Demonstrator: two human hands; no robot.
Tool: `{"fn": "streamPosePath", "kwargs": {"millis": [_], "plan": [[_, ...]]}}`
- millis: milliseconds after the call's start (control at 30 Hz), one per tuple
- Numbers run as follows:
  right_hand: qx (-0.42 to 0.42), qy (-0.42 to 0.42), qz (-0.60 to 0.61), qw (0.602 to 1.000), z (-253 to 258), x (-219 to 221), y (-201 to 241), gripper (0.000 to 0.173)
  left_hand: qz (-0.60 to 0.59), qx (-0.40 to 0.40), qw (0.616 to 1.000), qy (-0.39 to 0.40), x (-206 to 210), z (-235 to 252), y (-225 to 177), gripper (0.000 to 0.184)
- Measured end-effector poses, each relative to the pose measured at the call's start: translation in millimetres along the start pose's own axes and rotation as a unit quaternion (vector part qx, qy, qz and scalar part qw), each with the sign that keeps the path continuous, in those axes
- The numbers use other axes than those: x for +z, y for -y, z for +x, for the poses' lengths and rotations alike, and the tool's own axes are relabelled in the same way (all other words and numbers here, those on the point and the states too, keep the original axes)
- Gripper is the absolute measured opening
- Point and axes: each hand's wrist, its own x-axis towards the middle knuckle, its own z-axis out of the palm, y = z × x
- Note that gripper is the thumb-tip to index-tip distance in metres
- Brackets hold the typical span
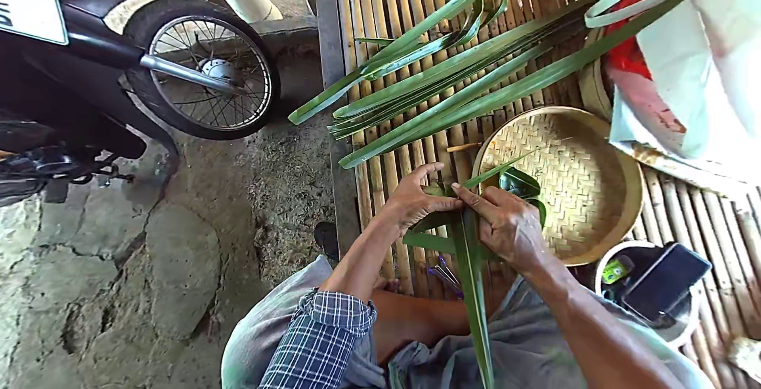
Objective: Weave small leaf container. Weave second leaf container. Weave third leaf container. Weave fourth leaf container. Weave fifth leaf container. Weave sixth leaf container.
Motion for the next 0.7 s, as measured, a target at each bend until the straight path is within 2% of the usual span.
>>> {"fn": "streamPosePath", "kwargs": {"millis": [100,233,267,333,433,533,600,700], "plan": [[-0.008,-0.010,0.037,0.999,1.9,-5.6,-2.3,0.046,-0.015,0.019,1.000,0.010,-1.5,-3.3,-2.0,0.088],[0.015,0.000,0.056,0.998,8.0,-20.8,-16.8,0.049,-0.014,0.029,0.999,0.044,-3.3,-7.0,-9.0,0.091],[0.039,-0.003,0.045,0.998,9.2,-27.2,-24.2,0.051,-0.012,0.028,0.998,0.059,-3.9,-7.9,-11.1,0.092],[0.151,-0.008,0.034,0.988,7.4,-48.9,-52.2,0.051,-0.005,0.032,0.995,0.092,-7.4,-11.2,-13.6,0.096],[0.319,-0.042,0.118,0.940,-1.6,-83.4,-88.9,0.043,0.015,0.100,0.993,0.061,-5.4,-14.0,-17.4,0.097],[0.386,-0.095,0.371,0.839,-5.4,-76.5,-64.6,0.037,-0.022,0.195,0.981,0.001,-2.1,-5.5,-14.0,0.091],[0.380,-0.051,0.476,0.791,-8.2,-59.0,-24.1,0.036,-0.047,0.239,0.969,-0.049,-4.0,-2.2,-9.5,0.083],[0.325,0.104,0.550,0.763,-10.5,-39.6,27.4,0.044,-0.048,0.273,0.956,-0.097,-11.5,-2.5,-8.7,0.076]]}}
